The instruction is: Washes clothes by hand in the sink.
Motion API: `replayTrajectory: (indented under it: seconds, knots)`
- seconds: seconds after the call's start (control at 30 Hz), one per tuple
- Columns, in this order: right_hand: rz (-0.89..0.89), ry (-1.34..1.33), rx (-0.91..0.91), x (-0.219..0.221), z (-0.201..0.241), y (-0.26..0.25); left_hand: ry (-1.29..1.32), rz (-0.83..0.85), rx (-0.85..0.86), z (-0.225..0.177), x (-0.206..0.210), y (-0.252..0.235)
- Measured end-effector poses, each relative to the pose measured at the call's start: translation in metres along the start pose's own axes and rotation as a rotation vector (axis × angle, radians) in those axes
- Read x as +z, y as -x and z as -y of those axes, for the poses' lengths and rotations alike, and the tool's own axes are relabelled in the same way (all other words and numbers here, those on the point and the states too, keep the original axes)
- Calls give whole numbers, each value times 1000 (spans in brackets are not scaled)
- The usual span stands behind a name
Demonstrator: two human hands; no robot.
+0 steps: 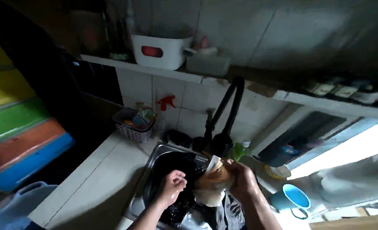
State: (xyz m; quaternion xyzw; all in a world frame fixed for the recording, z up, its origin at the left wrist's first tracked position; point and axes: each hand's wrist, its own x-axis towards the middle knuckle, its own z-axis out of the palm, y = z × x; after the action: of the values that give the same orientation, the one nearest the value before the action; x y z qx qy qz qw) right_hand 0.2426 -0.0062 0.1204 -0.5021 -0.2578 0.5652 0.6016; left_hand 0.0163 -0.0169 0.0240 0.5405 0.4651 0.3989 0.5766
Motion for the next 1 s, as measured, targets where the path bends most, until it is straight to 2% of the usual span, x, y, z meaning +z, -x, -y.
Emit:
replayTrajectory:
  seconds: [0.17, 0.3, 0.43, 0.53, 0.67, 0.73, 0.8, 0.87, 0.93, 1.0]
  knots:
    - [110, 8, -175, -2, 47, 13, -216, 168, 150, -44, 36, -22]
    - [235, 50, -261, -10, 66, 17, -408, 372, 124, -73, 51, -39]
    - [-11, 339, -242, -41, 50, -2, -810, 480, 88, -95, 44, -51]
    - [-81, 754, -112, -74, 27, -6, -969, 477, 91, -94, 32, -62]
    - [-47, 1296, 46, -93, 1, -7, -787, 385, -23, -106, 23, -66]
    - [-85, 1489, 73, -86, -1, 0, -664, 343, -139, -110, 23, -64]
    - [-79, 1617, 28, -68, -7, 9, -609, 306, -144, -108, 24, -62]
    - [16, 1623, -76, -47, -20, 12, -580, 329, -88, -111, 31, -61]
    - [132, 1496, -70, -27, -33, 8, -468, 339, -74, -118, 41, -55]
    - [96, 1315, -64, -19, -39, 1, -280, 273, -72, -124, 44, -51]
